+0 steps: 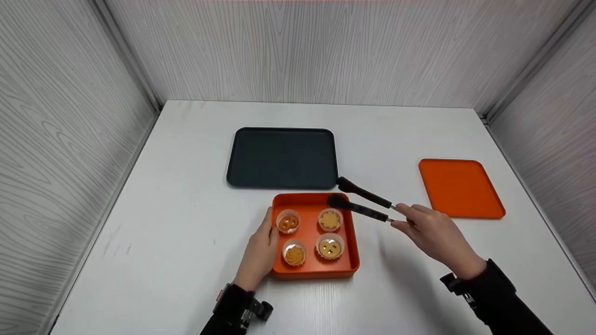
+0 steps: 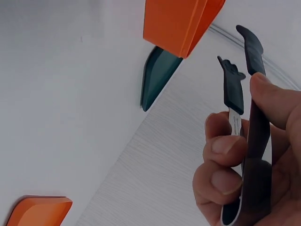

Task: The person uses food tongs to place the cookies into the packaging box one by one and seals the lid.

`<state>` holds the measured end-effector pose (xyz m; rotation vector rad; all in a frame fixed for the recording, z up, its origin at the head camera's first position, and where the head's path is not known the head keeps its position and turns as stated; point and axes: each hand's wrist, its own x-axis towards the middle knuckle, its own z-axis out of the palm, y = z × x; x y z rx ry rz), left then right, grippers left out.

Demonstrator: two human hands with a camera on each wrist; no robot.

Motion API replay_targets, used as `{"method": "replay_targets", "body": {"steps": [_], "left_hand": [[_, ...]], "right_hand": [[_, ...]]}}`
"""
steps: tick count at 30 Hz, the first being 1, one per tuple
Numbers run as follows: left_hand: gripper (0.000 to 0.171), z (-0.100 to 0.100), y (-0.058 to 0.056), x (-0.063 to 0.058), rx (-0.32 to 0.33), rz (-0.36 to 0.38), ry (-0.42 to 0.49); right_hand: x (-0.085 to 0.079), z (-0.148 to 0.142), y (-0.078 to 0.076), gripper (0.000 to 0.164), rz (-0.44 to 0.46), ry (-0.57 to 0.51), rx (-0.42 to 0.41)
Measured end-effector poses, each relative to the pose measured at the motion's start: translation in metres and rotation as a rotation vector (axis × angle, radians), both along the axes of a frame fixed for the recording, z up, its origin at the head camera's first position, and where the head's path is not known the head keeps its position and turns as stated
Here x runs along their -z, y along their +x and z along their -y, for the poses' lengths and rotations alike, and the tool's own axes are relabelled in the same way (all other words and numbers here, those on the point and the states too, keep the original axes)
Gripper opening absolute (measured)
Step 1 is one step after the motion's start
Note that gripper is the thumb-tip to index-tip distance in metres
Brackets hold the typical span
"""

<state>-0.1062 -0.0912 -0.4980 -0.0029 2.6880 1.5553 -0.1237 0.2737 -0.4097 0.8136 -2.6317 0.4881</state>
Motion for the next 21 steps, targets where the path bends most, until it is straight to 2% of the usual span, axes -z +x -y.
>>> {"method": "replay_targets", "body": {"steps": [9,17,21], "left_hand": [[0.060,-0.001,-0.001,0.000,-0.004,0.005,-0.005],[0.060,-0.001,-0.001,-0.002,-0.001,0.013,0.000],[0.060,-0.001,-0.001,-0.001,-0.001,0.015,-0.001]], "right_hand": [[0.014,-0.006,-0.003,0.035,0.068,-0.061,0.153],[0.031,-0.006,-0.009,0.042,0.220,-0.024,0.265],[0.036,-0.005,-0.014,0.041,0.261,-0.013,0.306]]}}
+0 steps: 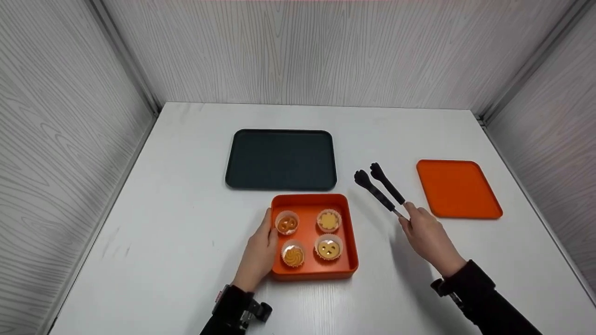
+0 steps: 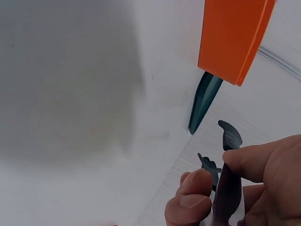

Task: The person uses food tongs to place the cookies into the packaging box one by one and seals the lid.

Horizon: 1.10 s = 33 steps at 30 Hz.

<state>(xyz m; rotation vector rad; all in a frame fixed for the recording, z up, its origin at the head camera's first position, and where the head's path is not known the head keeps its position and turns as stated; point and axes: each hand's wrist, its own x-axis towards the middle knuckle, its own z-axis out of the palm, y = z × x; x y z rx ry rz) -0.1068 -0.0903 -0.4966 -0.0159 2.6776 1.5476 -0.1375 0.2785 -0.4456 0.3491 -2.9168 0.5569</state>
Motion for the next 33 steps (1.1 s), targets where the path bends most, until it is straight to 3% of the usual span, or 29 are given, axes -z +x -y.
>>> {"method": "replay_targets", "body": {"steps": [15,33], "left_hand": [[0.060,0.001,0.001,0.003,-0.004,-0.002,0.001],[0.059,0.001,0.000,0.001,0.002,-0.024,-0.003]], "right_hand": [[0.020,0.016,-0.029,0.028,-0.003,0.052,0.092],[0.016,0.042,-0.067,0.060,0.203,0.125,0.159]]}}
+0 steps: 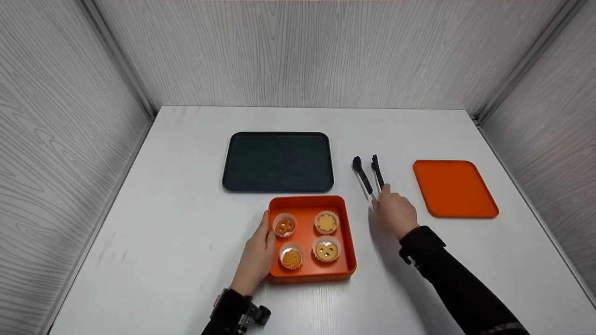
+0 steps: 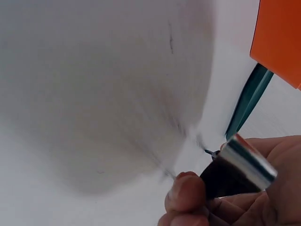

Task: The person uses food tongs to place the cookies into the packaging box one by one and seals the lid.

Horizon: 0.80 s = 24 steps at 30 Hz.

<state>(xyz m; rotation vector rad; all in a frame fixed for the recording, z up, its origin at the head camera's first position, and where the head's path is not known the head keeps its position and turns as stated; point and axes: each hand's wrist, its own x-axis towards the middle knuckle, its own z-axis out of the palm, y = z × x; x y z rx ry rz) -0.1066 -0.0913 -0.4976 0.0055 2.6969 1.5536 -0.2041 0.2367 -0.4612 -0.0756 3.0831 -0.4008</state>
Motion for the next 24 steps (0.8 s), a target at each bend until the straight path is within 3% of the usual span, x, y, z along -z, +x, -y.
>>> {"method": "replay_targets", "body": {"steps": [10,19,24], "left_hand": [[0.059,0.000,0.000,0.000,0.003,0.001,0.010],[0.060,0.000,-0.001,0.001,0.011,-0.010,-0.001],[0.061,0.000,-0.001,0.000,0.007,0.023,0.003]], "right_hand": [[0.009,0.001,-0.018,0.075,0.153,-0.035,0.038],[0.013,-0.004,-0.019,0.092,0.103,-0.070,0.004],[0.001,-0.023,-0.020,0.082,0.044,-0.084,-0.003]]}}
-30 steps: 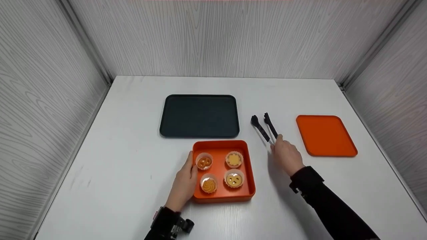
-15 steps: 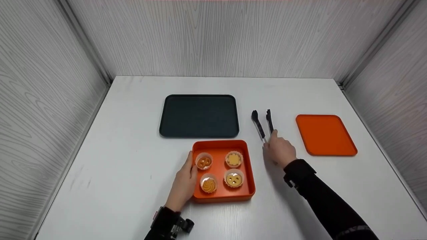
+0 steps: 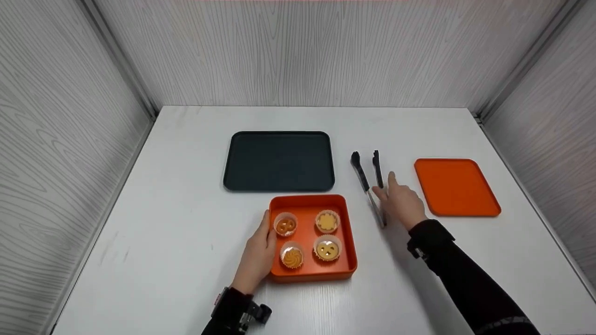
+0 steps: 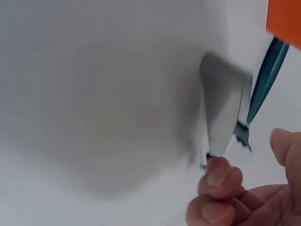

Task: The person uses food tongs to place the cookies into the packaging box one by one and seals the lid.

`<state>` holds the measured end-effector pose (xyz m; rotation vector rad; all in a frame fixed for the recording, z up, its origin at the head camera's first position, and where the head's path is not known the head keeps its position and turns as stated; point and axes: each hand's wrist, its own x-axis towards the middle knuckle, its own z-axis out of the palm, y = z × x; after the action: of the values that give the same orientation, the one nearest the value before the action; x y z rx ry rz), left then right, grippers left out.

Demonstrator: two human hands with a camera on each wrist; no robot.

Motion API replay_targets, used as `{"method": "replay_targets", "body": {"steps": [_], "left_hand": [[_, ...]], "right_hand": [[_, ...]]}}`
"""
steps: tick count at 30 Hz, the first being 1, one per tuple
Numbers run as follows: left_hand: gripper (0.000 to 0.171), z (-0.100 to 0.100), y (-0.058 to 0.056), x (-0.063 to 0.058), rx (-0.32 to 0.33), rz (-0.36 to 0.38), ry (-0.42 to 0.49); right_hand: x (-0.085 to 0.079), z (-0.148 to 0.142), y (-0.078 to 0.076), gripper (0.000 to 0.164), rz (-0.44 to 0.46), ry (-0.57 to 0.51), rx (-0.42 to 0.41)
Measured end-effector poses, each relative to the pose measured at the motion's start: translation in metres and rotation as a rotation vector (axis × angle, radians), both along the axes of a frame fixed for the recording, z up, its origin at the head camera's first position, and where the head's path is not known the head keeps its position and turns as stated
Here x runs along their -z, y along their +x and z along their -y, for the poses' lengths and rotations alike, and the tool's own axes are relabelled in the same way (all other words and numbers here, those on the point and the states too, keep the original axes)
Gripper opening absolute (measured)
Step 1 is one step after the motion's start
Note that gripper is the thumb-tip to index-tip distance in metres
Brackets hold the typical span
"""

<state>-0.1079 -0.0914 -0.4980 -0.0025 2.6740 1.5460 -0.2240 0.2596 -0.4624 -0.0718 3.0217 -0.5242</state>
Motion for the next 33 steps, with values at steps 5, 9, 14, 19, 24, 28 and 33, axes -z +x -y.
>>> {"method": "replay_targets", "body": {"steps": [5,9,14,19,24,28,33], "left_hand": [[0.060,0.000,0.000,0.000,-0.001,-0.005,0.000],[0.060,-0.001,-0.001,-0.001,0.005,-0.015,0.000],[0.059,-0.001,-0.002,0.000,0.011,-0.013,0.006],[0.060,-0.001,-0.003,0.001,0.003,-0.012,-0.012],[0.060,-0.001,-0.003,0.000,-0.002,0.001,-0.020],[0.060,-0.001,-0.003,0.000,-0.005,0.006,-0.020],[0.060,-0.001,-0.003,0.000,-0.001,0.003,-0.013]], "right_hand": [[-0.014,-0.036,0.002,0.066,-0.107,0.019,-0.044],[-0.017,-0.069,0.005,0.057,-0.180,0.033,-0.085],[-0.013,-0.109,0.011,0.045,-0.232,0.082,-0.128],[-0.007,-0.141,0.019,0.040,-0.143,0.138,-0.151],[0.000,-0.155,0.024,0.033,-0.061,0.215,-0.150],[0.001,-0.160,0.024,0.024,-0.077,0.241,-0.157],[0.001,-0.164,0.025,0.019,-0.074,0.237,-0.158]]}}
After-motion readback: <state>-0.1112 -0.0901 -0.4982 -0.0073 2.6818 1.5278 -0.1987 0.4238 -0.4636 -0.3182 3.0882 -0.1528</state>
